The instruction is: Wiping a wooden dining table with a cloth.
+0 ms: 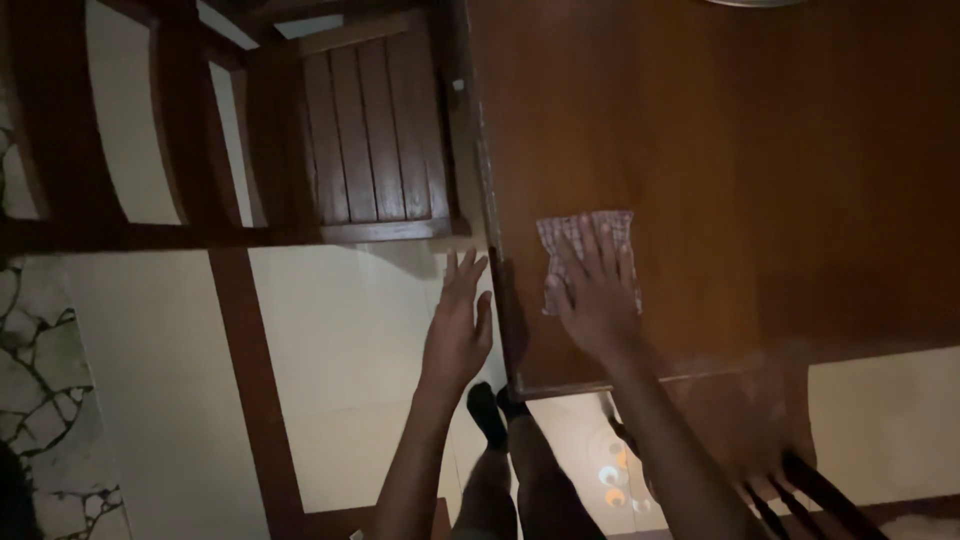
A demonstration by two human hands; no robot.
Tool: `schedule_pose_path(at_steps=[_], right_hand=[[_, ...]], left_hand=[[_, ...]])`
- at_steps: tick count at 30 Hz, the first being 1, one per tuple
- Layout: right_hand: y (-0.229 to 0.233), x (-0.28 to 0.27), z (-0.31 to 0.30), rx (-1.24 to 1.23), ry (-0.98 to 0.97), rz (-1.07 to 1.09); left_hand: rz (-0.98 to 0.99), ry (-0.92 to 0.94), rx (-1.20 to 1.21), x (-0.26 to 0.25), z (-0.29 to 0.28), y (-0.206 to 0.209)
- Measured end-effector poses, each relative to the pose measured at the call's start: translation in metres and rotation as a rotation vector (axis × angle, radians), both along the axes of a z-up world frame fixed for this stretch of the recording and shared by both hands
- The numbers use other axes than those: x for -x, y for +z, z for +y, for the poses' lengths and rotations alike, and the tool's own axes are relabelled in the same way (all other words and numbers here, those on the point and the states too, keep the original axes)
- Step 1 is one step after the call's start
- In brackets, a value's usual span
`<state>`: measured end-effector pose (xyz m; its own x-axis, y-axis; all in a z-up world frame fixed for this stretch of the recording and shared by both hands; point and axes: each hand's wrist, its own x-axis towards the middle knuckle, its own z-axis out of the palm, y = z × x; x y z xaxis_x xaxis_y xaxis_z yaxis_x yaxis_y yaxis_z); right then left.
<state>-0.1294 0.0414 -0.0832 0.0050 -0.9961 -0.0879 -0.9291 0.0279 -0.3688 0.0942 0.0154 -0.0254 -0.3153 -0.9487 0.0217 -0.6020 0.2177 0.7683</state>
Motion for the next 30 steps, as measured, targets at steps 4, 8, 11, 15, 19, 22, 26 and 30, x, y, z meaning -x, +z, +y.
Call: schedule_pose_path(at_steps=[4,8,11,15,19,22,26,30], right_hand=[[-0.006,0.006,-0.014,0.031,0.026,0.058],[-0.003,0.003,-0.027,0.05,0.019,0.007],[-0.002,-0.001,-0.018,0.07,-0.005,-0.043],[-0.001,-0.014,0.025,0.125,-0.019,-0.012],[-0.006,-0.023,0.058,0.086,-0.051,-0.006],[-0.006,-0.024,0.058,0.102,-0.062,-0.032],[-0.006,-0.02,0.041,0.151,-0.041,-0.076],[-0.008,-0.02,0.033,0.157,-0.026,-0.07]], left_hand=[[0.007,-0.006,-0.031,0.001,0.01,0.014],[0.018,-0.014,0.026,-0.005,0.027,0.015],[0.014,-0.024,0.06,-0.013,0.039,0.011],[0.01,-0.044,0.029,-0.022,0.052,0.005],[0.019,-0.044,0.02,-0.027,0.062,0.007],[0.029,-0.049,0.032,-0.031,0.068,0.008],[0.017,-0.064,0.037,-0.034,0.075,0.012],[0.007,-0.059,0.024,-0.04,0.085,0.012]])
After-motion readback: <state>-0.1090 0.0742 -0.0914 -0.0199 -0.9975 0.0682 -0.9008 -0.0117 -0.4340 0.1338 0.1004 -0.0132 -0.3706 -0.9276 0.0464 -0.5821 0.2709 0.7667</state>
